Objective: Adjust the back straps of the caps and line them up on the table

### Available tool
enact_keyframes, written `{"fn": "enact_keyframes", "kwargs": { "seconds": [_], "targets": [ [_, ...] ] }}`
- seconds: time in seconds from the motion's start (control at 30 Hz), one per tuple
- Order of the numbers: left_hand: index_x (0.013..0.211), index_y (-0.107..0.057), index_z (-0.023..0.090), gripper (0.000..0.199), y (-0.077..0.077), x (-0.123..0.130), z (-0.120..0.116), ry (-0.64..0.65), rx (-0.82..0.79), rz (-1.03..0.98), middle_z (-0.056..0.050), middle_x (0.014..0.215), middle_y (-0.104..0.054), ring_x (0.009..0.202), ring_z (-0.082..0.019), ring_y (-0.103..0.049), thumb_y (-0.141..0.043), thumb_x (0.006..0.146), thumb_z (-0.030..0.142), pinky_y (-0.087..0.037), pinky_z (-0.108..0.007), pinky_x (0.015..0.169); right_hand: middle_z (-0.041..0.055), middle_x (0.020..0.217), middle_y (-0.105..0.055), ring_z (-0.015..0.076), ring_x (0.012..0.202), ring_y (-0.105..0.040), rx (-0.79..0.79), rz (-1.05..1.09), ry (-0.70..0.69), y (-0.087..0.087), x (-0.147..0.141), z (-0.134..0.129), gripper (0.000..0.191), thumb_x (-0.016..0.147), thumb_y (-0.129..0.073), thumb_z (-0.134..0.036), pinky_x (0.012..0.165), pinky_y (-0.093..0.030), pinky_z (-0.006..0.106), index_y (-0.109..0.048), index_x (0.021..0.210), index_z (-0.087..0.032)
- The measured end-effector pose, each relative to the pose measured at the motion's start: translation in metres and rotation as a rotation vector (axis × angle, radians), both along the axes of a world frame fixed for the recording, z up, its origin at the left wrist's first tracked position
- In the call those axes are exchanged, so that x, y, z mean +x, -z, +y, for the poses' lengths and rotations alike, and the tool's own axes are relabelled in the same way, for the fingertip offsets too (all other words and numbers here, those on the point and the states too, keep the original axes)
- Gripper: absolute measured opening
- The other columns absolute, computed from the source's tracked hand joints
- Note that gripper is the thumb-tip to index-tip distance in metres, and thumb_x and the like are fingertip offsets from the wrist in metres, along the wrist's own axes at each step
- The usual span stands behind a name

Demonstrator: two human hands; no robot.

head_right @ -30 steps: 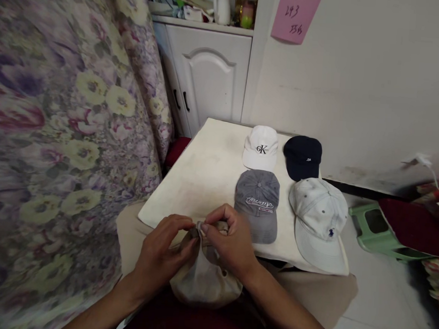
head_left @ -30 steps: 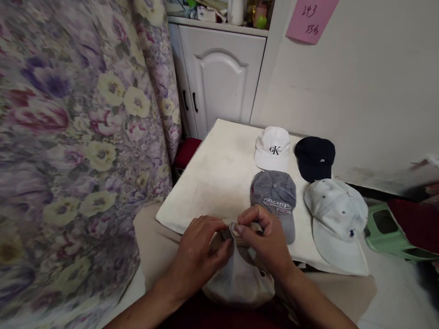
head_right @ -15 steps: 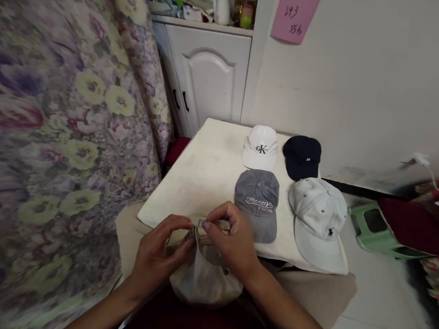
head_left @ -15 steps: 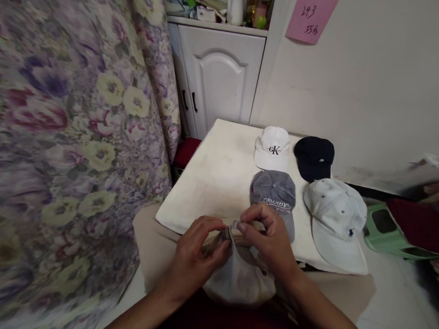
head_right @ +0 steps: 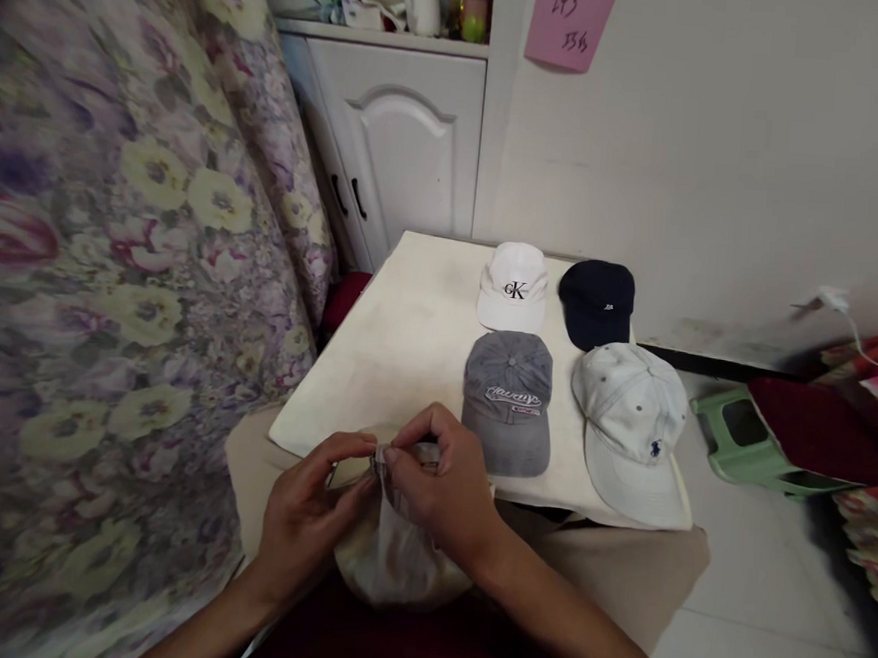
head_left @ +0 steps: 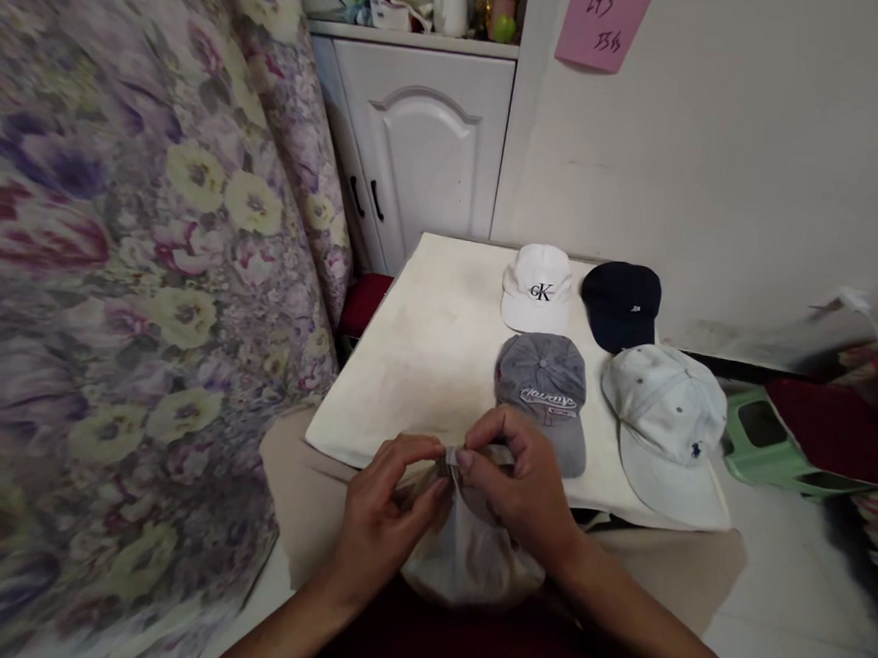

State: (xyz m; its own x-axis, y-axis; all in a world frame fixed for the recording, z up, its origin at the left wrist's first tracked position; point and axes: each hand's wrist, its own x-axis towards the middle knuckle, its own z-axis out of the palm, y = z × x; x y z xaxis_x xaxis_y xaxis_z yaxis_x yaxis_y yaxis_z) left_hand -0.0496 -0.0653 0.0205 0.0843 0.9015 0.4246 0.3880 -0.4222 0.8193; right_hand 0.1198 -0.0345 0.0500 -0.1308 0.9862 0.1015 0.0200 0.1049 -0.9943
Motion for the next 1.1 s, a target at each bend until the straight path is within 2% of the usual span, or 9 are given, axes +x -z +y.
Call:
{"fn": "enact_keyframes", "kwargs": {
  "seconds": [0.13,0.3,0.5,0.67,0.77,0.9,1.0,1.1],
  "targets": [
    [0.107,-0.064,0.026,0.020,0.001,-0.001,0.001,0.027,-0.031,-0.041,-0.004,0.104,-0.068,0.099,-0.020,-0.065,-0.065,0.089,0.016,-0.054,-0.031,0.084,-0.0017,0.065,-0.059,0.0144,0.059,-0.054,0.026,-0.012,0.014,0.000,0.000,0.000,0.011,0.076,-0.066,-0.021,0.054,-0.042,0.026,-0.055,0.073,-0.022],
    [0.102,-0.063,0.024,0.018,-0.003,0.002,0.003,0.031,0.010,-0.060,-0.003,0.094,-0.065,0.085,-0.017,-0.063,-0.066,0.087,0.014,-0.054,-0.029,0.077,-0.0013,0.069,-0.062,0.0152,0.064,-0.057,0.107,-0.024,0.032,-0.001,0.002,0.000,0.011,0.077,-0.065,-0.018,0.060,-0.046,0.028,-0.056,0.074,-0.023],
    [0.104,-0.060,0.024,0.025,-0.004,0.002,0.005,-0.008,0.107,0.040,-0.001,0.091,-0.062,0.077,-0.014,-0.060,-0.065,0.084,0.009,-0.051,-0.026,0.072,-0.0015,0.073,-0.062,0.0154,0.068,-0.060,0.177,0.008,0.018,-0.009,0.002,-0.010,0.014,0.080,-0.065,-0.013,0.066,-0.049,0.029,-0.056,0.078,-0.023],
    [0.107,-0.059,0.022,0.028,-0.008,-0.002,0.007,-0.015,0.159,0.166,-0.001,0.090,-0.064,0.075,-0.015,-0.060,-0.069,0.083,0.011,-0.051,-0.028,0.071,-0.0016,0.080,-0.062,0.0147,0.064,-0.067,0.027,0.165,-0.144,-0.014,0.001,-0.021,0.015,0.085,-0.061,-0.013,0.059,-0.052,0.028,-0.054,0.081,-0.024],
    [0.105,-0.059,0.022,0.026,-0.012,-0.003,0.008,-0.002,0.194,0.210,-0.001,0.087,-0.065,0.078,-0.017,-0.062,-0.068,0.083,0.011,-0.050,-0.029,0.071,-0.0003,0.082,-0.062,0.0160,0.071,-0.066,0.116,0.019,-0.162,-0.009,0.003,-0.023,0.017,0.084,-0.059,-0.009,0.066,-0.052,0.030,-0.055,0.082,-0.024],
    [0.100,-0.060,0.021,0.020,-0.013,-0.003,0.009,-0.025,0.156,0.208,-0.001,0.088,-0.066,0.081,-0.017,-0.064,-0.066,0.084,0.009,-0.051,-0.029,0.074,0.0015,0.081,-0.061,0.0182,0.076,-0.061,0.324,-0.250,-0.077,-0.002,0.008,-0.019,0.018,0.082,-0.056,-0.005,0.071,-0.048,0.032,-0.055,0.082,-0.023],
    [0.098,-0.061,0.021,0.018,-0.012,-0.004,0.008,-0.011,0.100,0.185,-0.001,0.086,-0.066,0.080,-0.016,-0.064,-0.066,0.085,0.009,-0.051,-0.028,0.074,0.0020,0.080,-0.061,0.0180,0.076,-0.060,0.334,-0.309,-0.041,0.001,0.010,-0.017,0.017,0.081,-0.056,-0.006,0.069,-0.046,0.031,-0.056,0.082,-0.022],
    [0.100,-0.062,0.021,0.021,-0.011,-0.005,0.008,-0.004,0.118,0.194,-0.001,0.086,-0.066,0.080,-0.016,-0.064,-0.068,0.084,0.008,-0.051,-0.027,0.073,0.0011,0.077,-0.062,0.0168,0.073,-0.061,0.294,-0.287,-0.008,0.002,0.009,-0.015,0.015,0.081,-0.057,-0.007,0.068,-0.046,0.030,-0.059,0.081,-0.021]
  ]
}}
